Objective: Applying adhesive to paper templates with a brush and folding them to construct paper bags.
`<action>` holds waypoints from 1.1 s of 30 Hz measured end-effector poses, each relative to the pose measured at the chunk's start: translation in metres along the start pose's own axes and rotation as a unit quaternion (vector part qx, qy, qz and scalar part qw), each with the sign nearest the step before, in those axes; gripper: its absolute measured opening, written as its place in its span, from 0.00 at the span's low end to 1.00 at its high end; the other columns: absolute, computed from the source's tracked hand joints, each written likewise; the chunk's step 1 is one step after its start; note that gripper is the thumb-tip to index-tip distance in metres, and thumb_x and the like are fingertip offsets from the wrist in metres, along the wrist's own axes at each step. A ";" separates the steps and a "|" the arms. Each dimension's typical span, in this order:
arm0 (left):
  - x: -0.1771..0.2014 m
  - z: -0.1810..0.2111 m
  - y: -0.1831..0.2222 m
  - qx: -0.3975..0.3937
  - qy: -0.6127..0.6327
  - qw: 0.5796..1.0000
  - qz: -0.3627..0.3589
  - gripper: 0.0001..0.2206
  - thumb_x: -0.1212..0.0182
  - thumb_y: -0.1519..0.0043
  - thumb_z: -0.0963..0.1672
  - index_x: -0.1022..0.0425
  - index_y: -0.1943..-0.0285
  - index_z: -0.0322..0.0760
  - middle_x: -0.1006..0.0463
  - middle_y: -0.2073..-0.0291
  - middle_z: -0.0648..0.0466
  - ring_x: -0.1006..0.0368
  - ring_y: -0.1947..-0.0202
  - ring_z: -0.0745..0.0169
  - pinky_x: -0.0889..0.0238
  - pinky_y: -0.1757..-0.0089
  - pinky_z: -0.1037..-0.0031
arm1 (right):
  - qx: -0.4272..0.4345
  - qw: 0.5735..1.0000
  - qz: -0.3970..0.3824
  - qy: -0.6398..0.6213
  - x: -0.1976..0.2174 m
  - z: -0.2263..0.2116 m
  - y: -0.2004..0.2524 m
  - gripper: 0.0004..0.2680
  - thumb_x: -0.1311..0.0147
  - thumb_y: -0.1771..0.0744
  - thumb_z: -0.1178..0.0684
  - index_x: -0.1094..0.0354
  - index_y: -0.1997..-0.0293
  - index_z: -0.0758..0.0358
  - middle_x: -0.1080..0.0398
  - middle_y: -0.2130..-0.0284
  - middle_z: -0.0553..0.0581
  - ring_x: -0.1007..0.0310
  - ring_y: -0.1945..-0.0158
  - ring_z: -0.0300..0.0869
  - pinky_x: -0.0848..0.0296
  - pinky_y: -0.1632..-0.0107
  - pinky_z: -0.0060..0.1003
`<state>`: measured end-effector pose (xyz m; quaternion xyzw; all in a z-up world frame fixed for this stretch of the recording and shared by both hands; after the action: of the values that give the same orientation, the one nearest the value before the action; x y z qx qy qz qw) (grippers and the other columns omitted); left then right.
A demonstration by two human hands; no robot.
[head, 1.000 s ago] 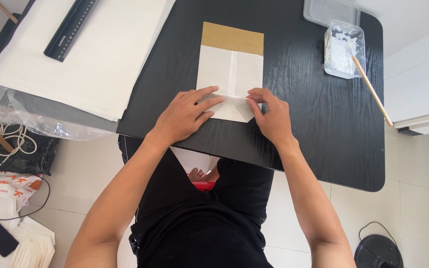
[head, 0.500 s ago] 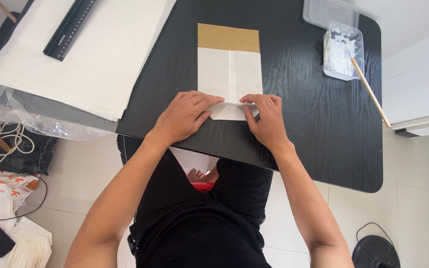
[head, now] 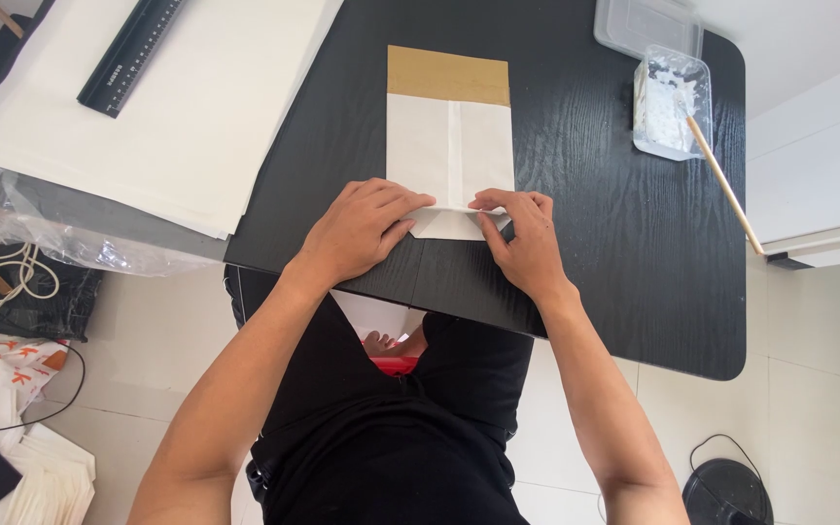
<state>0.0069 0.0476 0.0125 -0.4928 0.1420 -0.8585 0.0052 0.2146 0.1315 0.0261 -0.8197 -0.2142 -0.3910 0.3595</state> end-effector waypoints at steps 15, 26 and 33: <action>-0.020 0.008 0.036 -0.111 -0.094 0.989 0.014 0.20 0.42 0.40 0.62 0.22 0.46 0.61 0.23 0.43 0.66 0.33 0.37 0.67 0.45 0.37 0.59 | -0.068 0.987 -0.140 -0.028 0.024 -0.036 0.061 0.13 0.39 0.34 0.50 0.26 0.43 0.54 0.21 0.51 0.56 0.25 0.45 0.51 0.39 0.34 0.51; 0.010 0.076 0.101 -0.238 0.077 0.954 0.165 0.02 0.38 0.34 0.41 0.21 0.58 0.44 0.22 0.59 0.60 0.27 0.58 0.58 0.36 0.53 0.61 | -0.329 0.706 -0.254 -0.574 -0.025 -0.058 0.176 0.22 0.57 0.31 0.39 0.29 0.47 0.74 0.21 0.57 0.68 0.20 0.61 0.48 0.21 0.52 0.40; 0.018 0.081 0.126 -0.196 0.090 0.967 0.139 0.05 0.36 0.36 0.40 0.22 0.55 0.43 0.21 0.58 0.59 0.26 0.56 0.56 0.33 0.52 0.65 | -0.424 0.674 -0.166 -0.582 -0.036 -0.059 0.175 0.18 0.55 0.30 0.48 0.20 0.61 0.78 0.18 0.65 0.68 0.20 0.50 0.52 0.26 0.39 0.46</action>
<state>0.0499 -0.0956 0.0353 -0.3802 0.3745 -0.8456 0.0146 0.2749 -0.0295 -0.0504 -0.8968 -0.3235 0.0629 -0.2952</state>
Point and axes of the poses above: each hand's wrist, its own y-axis away from the middle knuckle, its own x-axis out of the back of the hand, z = x × y, the point moved 5 cm from there along -y, towards the middle knuckle
